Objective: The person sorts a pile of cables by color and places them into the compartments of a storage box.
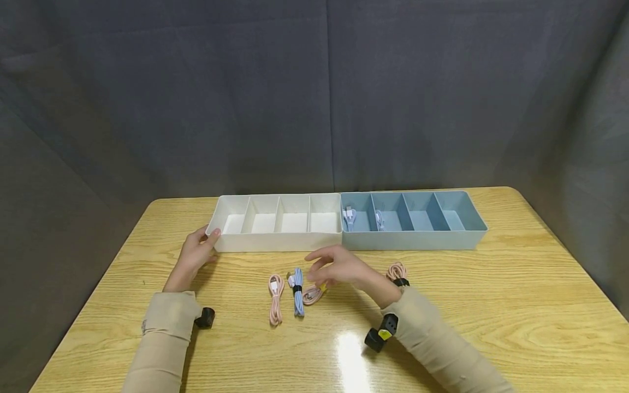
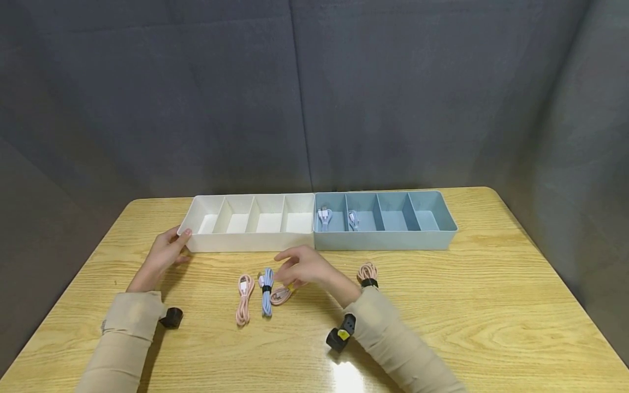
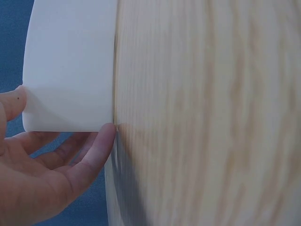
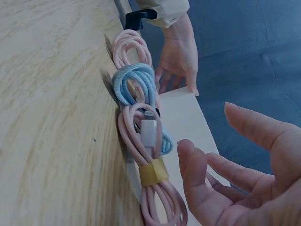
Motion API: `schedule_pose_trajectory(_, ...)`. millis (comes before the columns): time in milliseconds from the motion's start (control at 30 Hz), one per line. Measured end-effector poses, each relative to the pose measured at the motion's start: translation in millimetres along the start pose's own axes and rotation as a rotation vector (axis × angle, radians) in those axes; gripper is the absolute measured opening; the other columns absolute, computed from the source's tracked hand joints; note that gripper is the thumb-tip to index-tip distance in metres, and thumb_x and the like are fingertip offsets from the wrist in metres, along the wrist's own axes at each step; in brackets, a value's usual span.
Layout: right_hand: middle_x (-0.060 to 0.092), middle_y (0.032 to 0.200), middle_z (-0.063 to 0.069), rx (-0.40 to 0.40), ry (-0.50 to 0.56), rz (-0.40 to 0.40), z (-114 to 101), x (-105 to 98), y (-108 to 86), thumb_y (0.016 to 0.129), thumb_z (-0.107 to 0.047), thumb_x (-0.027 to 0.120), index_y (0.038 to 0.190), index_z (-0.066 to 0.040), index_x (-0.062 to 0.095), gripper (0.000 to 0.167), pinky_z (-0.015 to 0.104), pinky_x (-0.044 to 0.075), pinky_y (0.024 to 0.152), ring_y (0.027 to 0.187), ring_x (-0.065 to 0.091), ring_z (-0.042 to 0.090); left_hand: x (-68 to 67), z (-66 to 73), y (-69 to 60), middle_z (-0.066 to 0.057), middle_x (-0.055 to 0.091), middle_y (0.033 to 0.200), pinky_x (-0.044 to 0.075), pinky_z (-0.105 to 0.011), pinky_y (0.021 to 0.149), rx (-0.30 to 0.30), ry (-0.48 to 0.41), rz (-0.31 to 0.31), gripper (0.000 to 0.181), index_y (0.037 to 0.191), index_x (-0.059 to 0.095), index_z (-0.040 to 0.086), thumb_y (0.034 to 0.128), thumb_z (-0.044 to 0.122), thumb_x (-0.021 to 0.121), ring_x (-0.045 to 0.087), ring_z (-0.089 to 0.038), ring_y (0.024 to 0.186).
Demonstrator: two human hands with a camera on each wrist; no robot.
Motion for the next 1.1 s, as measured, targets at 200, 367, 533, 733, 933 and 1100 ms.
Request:
schedule_pose_trajectory(200, 0.062, 0.085, 0.011, 0.02, -0.015, 0.009, 3.1, 7.1, 8.0, 0.079, -0.004, 0.068, 0.123, 0.008, 0.051, 0.049, 0.025, 0.05, 0.05, 0.059, 0.06, 0.015, -0.2, -0.4, 0.1, -0.028, 0.036, 0.128, 0.054, -0.03, 0.075, -0.01, 0.001, 0.002, 0.058, 0.141, 0.024, -0.005, 0.0986, 0.034, 0.035, 0.041, -0.036, 0.112)
schedule_pose_trajectory(367, 0.06, 0.086, 0.012, 0.058, -0.079, 0.057, 3.9, 13.1, 14.6, 0.076, -0.005, 0.071, 0.121, 0.005, 0.053, 0.05, 0.027, 0.052, 0.05, 0.054, 0.059, 0.015, -0.5, 0.7, -0.8, -0.028, 0.036, 0.129, 0.054, -0.032, 0.076, -0.01, -0.001, 0.001, 0.058, 0.141, 0.024, -0.005, 0.0987, 0.033, 0.035, 0.041, -0.036, 0.113)
schedule_pose_trajectory(533, 0.061, 0.085, 0.011, 0.089, -0.12, 0.075, 5.1, 16.4, 19.9, 0.075, -0.007, 0.073, 0.12, 0.005, 0.054, 0.05, 0.029, 0.054, 0.051, 0.052, 0.059, 0.016, -0.1, -0.2, -0.5, -0.028, 0.036, 0.128, 0.053, -0.034, 0.078, -0.005, -0.004, -0.005, 0.057, 0.141, 0.023, -0.004, 0.0989, 0.032, 0.035, 0.04, -0.037, 0.114)
schedule_pose_trajectory(733, 0.062, 0.081, 0.011, 0.104, -0.135, 0.086, 5.8, 17.8, 22.6, 0.076, -0.008, 0.073, 0.12, 0.005, 0.054, 0.05, 0.027, 0.052, 0.047, 0.047, 0.057, 0.014, -0.3, 0.4, -0.3, -0.028, 0.036, 0.128, 0.054, -0.033, 0.077, -0.004, -0.006, 0.002, 0.056, 0.14, 0.025, -0.005, 0.0988, 0.031, 0.036, 0.04, -0.037, 0.114)
schedule_pose_trajectory(933, 0.062, 0.081, 0.01, 0.107, -0.161, 0.106, 7.0, 20.3, 24.5, 0.075, -0.009, 0.074, 0.12, 0.005, 0.054, 0.051, 0.025, 0.05, 0.042, 0.042, 0.054, 0.012, -0.7, 1.8, -0.8, -0.028, 0.036, 0.128, 0.054, -0.031, 0.075, -0.006, -0.011, 0.004, 0.057, 0.14, 0.024, -0.006, 0.0986, 0.032, 0.036, 0.04, -0.036, 0.113)
schedule_pose_trajectory(1100, 0.061, 0.069, 0.011, 0.096, -0.234, 0.127, 8.9, 22.3, 27.4, 0.073, -0.011, 0.077, 0.115, 0.005, 0.056, 0.05, 0.024, 0.049, 0.04, 0.039, 0.052, 0.01, 0.1, 1.5, -0.6, -0.028, 0.036, 0.127, 0.054, -0.032, 0.076, -0.005, -0.008, 0.001, 0.056, 0.14, 0.025, -0.006, 0.0989, 0.03, 0.036, 0.041, -0.036, 0.112)
Point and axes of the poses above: each hand's wrist, its own y-axis towards the middle knuckle, its own x-axis out of the palm, z = x × y, the point moved 6 cm from there along y, towards the middle knuckle
